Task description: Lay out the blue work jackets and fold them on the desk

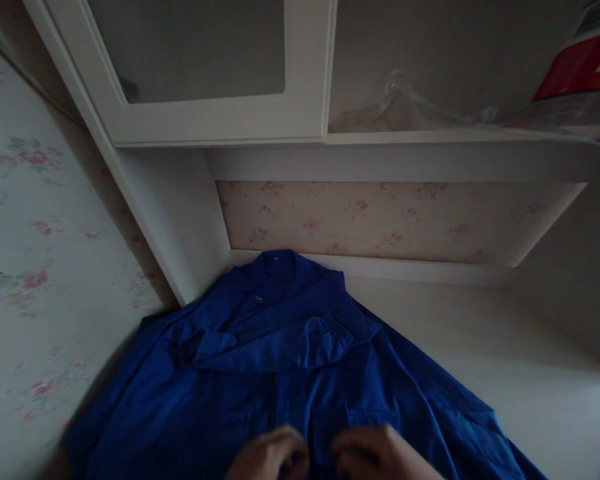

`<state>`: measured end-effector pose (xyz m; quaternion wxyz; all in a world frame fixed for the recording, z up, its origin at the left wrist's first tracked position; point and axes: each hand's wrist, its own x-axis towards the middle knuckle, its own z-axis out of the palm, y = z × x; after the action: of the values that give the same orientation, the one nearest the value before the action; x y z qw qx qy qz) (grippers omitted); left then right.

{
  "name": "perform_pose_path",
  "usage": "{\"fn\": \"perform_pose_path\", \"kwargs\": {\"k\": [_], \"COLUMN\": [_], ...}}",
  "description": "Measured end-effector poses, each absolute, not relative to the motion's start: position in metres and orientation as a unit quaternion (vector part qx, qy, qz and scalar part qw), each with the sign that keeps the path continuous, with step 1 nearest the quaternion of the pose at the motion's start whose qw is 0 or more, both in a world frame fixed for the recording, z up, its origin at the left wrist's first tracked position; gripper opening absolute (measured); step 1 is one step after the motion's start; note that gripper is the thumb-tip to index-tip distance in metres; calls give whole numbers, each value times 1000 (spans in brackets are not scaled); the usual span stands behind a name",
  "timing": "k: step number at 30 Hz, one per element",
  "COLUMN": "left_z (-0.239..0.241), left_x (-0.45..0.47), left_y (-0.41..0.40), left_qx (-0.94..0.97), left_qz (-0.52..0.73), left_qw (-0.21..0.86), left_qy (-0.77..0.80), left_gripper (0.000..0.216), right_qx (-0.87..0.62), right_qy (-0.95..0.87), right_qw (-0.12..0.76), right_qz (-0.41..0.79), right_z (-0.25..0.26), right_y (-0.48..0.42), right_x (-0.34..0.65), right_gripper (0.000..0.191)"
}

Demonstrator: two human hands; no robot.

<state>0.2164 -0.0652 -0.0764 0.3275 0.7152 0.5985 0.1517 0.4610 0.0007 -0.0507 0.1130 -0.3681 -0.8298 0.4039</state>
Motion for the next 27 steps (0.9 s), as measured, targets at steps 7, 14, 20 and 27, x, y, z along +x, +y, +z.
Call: {"fn": "perform_pose_path", "kwargs": {"k": [7, 14, 20, 27], "left_z": [-83, -109, -116, -115], "left_x": [216, 231, 225, 212], "left_y": [54, 43, 36, 25], "left_qx": [656, 695, 733, 720], "left_qz": [143, 123, 121, 191], "left_qw": [152, 120, 124, 150], "left_qy": [726, 698, 658, 651], "left_gripper": [61, 31, 56, 39], "right_qx": [-477, -369, -368, -409], "right_qy": [-704, -842, -860, -753], "right_qw": [305, 162, 126, 368], "right_qz": [430, 357, 330, 361], "right_z": [-44, -48, -64, -11], "right_y": [130, 173, 160, 183], "right_x": [379, 266, 230, 320], "right_gripper": [35, 64, 14, 35]}}
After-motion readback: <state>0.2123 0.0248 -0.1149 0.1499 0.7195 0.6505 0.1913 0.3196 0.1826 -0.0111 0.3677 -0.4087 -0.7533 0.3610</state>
